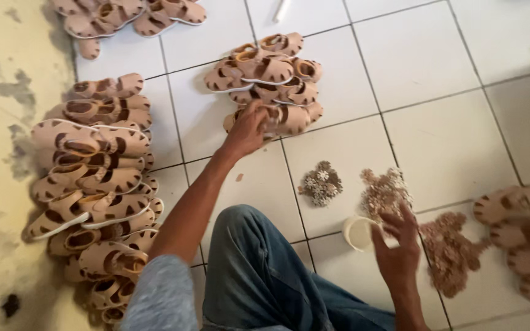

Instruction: The person pours a liquid from a metal can into a small cup, then repeatedly picks up small shoes and applies the liquid to the white soles using their fingers. The shoes are placed on the floor after treatment.

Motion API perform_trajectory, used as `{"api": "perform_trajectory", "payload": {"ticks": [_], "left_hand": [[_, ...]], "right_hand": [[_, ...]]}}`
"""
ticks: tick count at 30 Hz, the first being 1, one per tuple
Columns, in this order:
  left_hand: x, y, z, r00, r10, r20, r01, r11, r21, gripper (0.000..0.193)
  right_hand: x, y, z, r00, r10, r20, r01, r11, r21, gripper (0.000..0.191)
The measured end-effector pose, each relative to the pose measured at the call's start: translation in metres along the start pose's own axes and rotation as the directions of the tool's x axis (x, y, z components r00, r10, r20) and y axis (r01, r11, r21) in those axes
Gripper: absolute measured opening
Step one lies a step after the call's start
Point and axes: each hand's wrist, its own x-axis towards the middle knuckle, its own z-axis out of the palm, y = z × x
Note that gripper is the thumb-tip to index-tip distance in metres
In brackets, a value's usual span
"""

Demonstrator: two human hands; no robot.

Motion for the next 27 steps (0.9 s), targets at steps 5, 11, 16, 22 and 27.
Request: {"api": "perform_trajectory", "payload": {"ticks": [5, 11, 16, 22, 27], "left_hand": [[-0.052, 0.049, -0.001, 0.932, 0.308, 0.19, -0.278, 0.946, -0.169, 0.027], [-0.092, 0.081, -0.019, 0.891, 0.218, 0.397, -0.173, 0.974, -0.146, 0.024], [-0.124, 0.06, -0.023, 0.923, 0.229, 0.31, -0.181, 0.968, -0.176, 0.04], [-0.186, 0.09, 0.024, 0.978, -0.015, -0.206, -0.092, 0.86, -0.501, 0.059], [-0.207, 0.149, 0.04, 0.986, -0.164, -0.031, 0.1, 0.731, -0.675, 0.085]], "right_hand": [[0.019, -0.068, 0.022, 0.962, -0.265, 0.064, 0.255, 0.958, 0.128, 0.074], [0.014, -0.111, 0.069, 0.943, -0.258, 0.208, 0.213, 0.953, 0.218, 0.091], [-0.002, -0.12, 0.104, 0.953, -0.201, 0.228, 0.165, 0.972, 0.166, 0.088], [-0.014, -0.113, 0.082, 0.993, -0.112, 0.027, 0.098, 0.943, 0.319, 0.089], [-0.04, -0.122, 0.049, 0.998, 0.014, -0.062, 0.008, 0.941, 0.34, 0.084]]}}
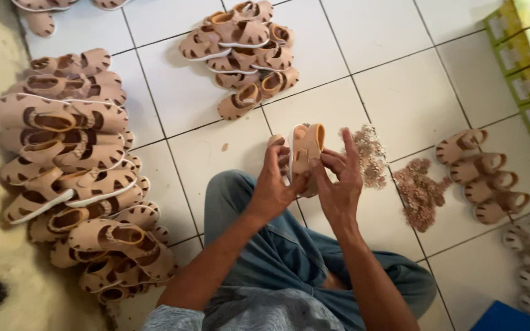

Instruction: The person pours a liquid from a metal can into a small cup, then repeatedly picks up small shoes and applies the liquid to the white soles using their fingers. The shoes are placed on the floor after treatment.

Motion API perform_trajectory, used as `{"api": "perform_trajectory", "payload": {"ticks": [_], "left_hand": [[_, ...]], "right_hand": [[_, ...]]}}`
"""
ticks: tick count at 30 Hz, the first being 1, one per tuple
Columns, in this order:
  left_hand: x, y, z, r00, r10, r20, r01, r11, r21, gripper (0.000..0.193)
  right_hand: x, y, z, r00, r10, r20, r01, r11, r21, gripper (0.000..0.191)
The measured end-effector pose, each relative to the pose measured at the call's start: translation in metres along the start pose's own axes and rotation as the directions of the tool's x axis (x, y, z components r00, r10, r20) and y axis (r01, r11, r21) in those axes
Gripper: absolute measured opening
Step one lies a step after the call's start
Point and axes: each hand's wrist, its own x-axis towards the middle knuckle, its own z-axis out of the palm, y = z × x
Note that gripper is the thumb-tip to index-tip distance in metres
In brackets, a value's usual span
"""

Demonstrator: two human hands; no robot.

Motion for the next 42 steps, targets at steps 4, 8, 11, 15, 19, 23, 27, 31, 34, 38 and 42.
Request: {"api": "perform_trajectory", "payload": {"ticks": [4, 8, 11, 15, 19, 23, 27, 31, 34, 38, 42], "left_hand": [[-0.012, 0.031, 0.019, 0.992, 0.116, -0.048, -0.115, 0.993, 0.021, 0.089], [-0.015, 0.042, 0.035, 0.987, 0.163, -0.01, -0.159, 0.975, 0.158, 0.053], [-0.013, 0.04, 0.043, 0.989, 0.143, -0.026, -0.137, 0.978, 0.159, 0.047], [-0.007, 0.026, 0.044, 0.961, 0.271, 0.062, -0.272, 0.962, 0.009, 0.032], [-0.008, 0.001, 0.049, 0.962, 0.112, 0.247, -0.009, 0.923, -0.385, 0.024], [-0.015, -0.022, 0.056, 0.982, 0.045, 0.185, 0.04, 0.902, -0.43, 0.02], [-0.018, -0.029, 0.045, 0.8, -0.443, 0.404, 0.59, 0.466, -0.659, 0.035], [-0.02, -0.022, 0.04, 0.791, -0.441, 0.425, 0.61, 0.502, -0.614, 0.04], [-0.021, -0.014, 0.039, 0.798, -0.42, 0.431, 0.602, 0.538, -0.59, 0.04], [-0.021, -0.008, 0.036, 0.794, -0.419, 0.44, 0.607, 0.572, -0.551, 0.04], [-0.02, -0.003, 0.035, 0.807, -0.4, 0.435, 0.587, 0.63, -0.509, 0.043]], "right_hand": [[-0.015, -0.016, -0.015, 0.987, -0.129, -0.093, 0.119, 0.987, -0.107, 0.081], [-0.028, -0.025, -0.027, 0.983, -0.13, -0.13, 0.113, 0.985, -0.13, 0.081], [-0.031, -0.029, -0.036, 0.986, -0.077, -0.148, 0.066, 0.995, -0.078, 0.079], [-0.031, -0.029, -0.052, 0.973, -0.126, -0.192, 0.128, 0.992, 0.0, 0.073], [-0.034, -0.001, -0.067, 0.972, 0.179, -0.149, -0.134, 0.953, 0.27, 0.073], [-0.038, 0.06, -0.081, 0.964, 0.252, -0.084, -0.228, 0.947, 0.225, 0.054], [-0.042, 0.115, -0.096, 0.999, 0.047, -0.004, -0.04, 0.793, -0.608, 0.044], [-0.039, 0.139, -0.098, 0.986, 0.037, 0.161, 0.115, 0.547, -0.829, 0.06], [-0.031, 0.144, -0.096, 0.98, 0.017, 0.198, 0.163, 0.503, -0.849, 0.062], [-0.024, 0.149, -0.095, 0.969, 0.061, 0.239, 0.176, 0.506, -0.844, 0.051], [-0.03, 0.145, -0.102, 0.971, 0.127, 0.205, 0.094, 0.584, -0.806, 0.039]]}}
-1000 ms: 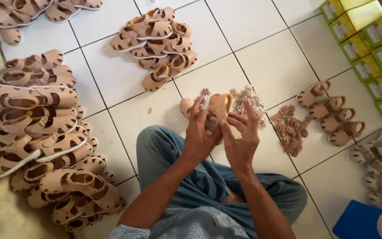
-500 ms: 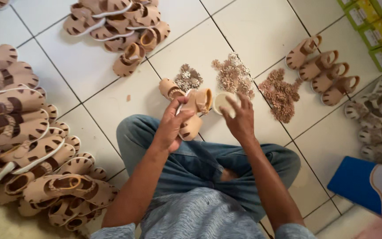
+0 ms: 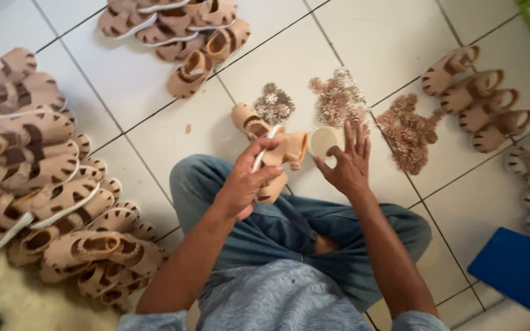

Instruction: The person pours a liquid from a metal can into a small cup, then repeatedly picks up small shoes and applies the liquid to the white soles using their fingers. The shoes are placed on the floor after treatment.

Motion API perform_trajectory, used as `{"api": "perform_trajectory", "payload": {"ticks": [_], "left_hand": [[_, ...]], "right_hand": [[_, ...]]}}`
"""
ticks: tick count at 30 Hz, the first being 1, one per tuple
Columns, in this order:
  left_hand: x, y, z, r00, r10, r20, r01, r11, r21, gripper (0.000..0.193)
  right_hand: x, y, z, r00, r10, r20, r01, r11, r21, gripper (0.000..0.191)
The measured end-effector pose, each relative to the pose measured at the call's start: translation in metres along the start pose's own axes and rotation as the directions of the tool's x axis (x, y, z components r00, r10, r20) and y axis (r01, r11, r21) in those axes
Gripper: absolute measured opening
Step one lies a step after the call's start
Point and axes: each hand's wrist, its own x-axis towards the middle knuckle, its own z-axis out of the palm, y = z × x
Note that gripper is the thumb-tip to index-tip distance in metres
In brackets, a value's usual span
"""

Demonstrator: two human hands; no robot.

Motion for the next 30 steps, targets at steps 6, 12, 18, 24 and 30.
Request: {"api": "perform_trajectory", "payload": {"ticks": [6, 12, 18, 24, 30], "left_hand": [[-0.002, 0.002, 0.01, 0.995, 0.056, 0.077, -0.062, 0.995, 0.076, 0.04], [-0.011, 0.001, 0.025, 0.982, 0.075, 0.174, -0.09, 0.993, 0.081, 0.039], [-0.024, 0.009, 0.033, 0.976, 0.112, 0.187, -0.14, 0.979, 0.149, 0.036], [-0.03, 0.015, 0.039, 0.983, 0.034, 0.18, -0.053, 0.994, 0.101, 0.035], [-0.033, 0.015, 0.04, 0.986, -0.002, 0.169, -0.014, 0.995, 0.094, 0.036]], "right_hand": [[-0.031, -0.017, -0.064, 0.995, 0.047, -0.092, 0.021, 0.779, 0.627, 0.023], [-0.049, -0.06, -0.115, 0.909, -0.26, -0.327, 0.379, 0.842, 0.383, 0.047], [-0.05, -0.069, -0.122, 0.887, -0.33, -0.323, 0.404, 0.893, 0.196, 0.045], [-0.06, -0.059, -0.121, 0.832, -0.4, -0.384, 0.435, 0.901, 0.003, 0.045], [-0.056, -0.059, -0.117, 0.814, -0.429, -0.391, 0.458, 0.889, -0.023, 0.039]]}}
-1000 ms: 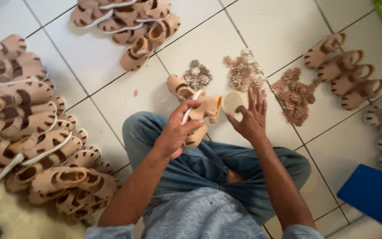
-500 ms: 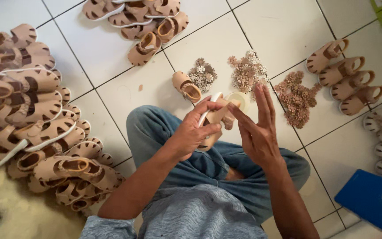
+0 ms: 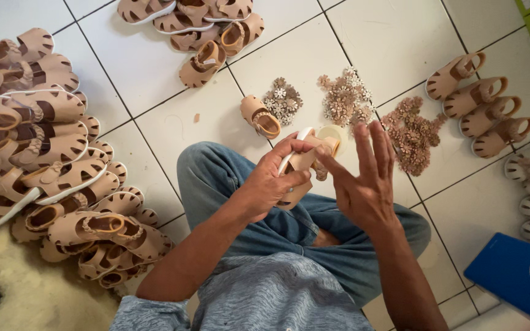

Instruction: The person pours a liquid from a metal can into a small cup, then repeatedly picks up small shoes and applies the liquid to the white soles using their fingers. The shoes are placed on the floor after treatment.

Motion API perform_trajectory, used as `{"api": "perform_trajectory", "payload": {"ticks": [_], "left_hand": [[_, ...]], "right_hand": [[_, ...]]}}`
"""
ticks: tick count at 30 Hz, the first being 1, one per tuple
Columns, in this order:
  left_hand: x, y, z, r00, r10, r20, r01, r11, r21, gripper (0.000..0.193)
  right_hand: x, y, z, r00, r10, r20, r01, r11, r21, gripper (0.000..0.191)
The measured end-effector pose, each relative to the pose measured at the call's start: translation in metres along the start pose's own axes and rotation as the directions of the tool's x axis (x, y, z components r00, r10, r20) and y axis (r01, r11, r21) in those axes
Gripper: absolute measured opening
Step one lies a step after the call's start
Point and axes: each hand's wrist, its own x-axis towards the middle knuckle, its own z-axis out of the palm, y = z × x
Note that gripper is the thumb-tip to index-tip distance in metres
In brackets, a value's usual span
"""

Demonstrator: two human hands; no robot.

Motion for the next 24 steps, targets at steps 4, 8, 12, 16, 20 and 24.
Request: {"api": "perform_trajectory", "payload": {"ticks": [4, 8, 12, 16, 20, 24], "left_hand": [[0.001, -0.002, -0.001, 1.0, 0.022, -0.015, -0.021, 0.999, 0.038, 0.033], [0.003, -0.004, -0.003, 0.999, 0.041, 0.016, -0.041, 0.998, 0.039, 0.034], [0.003, -0.007, -0.006, 0.998, 0.054, 0.023, -0.054, 0.998, 0.03, 0.036], [0.002, -0.009, -0.007, 1.0, 0.01, 0.021, -0.01, 1.0, -0.015, 0.035], [0.001, -0.006, -0.006, 1.0, 0.026, -0.006, -0.026, 0.999, 0.031, 0.035], [-0.004, -0.003, 0.0, 0.995, 0.097, 0.034, -0.097, 0.995, 0.008, 0.053]], "right_hand": [[0.003, -0.001, 0.003, 0.999, 0.052, -0.007, -0.052, 0.997, 0.057, 0.037], [0.005, -0.004, 0.001, 0.987, 0.147, 0.057, -0.155, 0.97, 0.185, 0.038], [0.006, -0.006, 0.0, 0.994, 0.098, 0.039, -0.104, 0.975, 0.197, 0.039], [0.006, -0.003, 0.002, 0.998, 0.057, 0.04, -0.058, 0.998, 0.024, 0.042], [0.007, -0.002, 0.002, 0.999, 0.032, 0.033, -0.033, 0.999, 0.034, 0.044], [0.011, -0.011, -0.003, 0.968, 0.24, -0.075, -0.219, 0.951, 0.216, 0.047]]}}
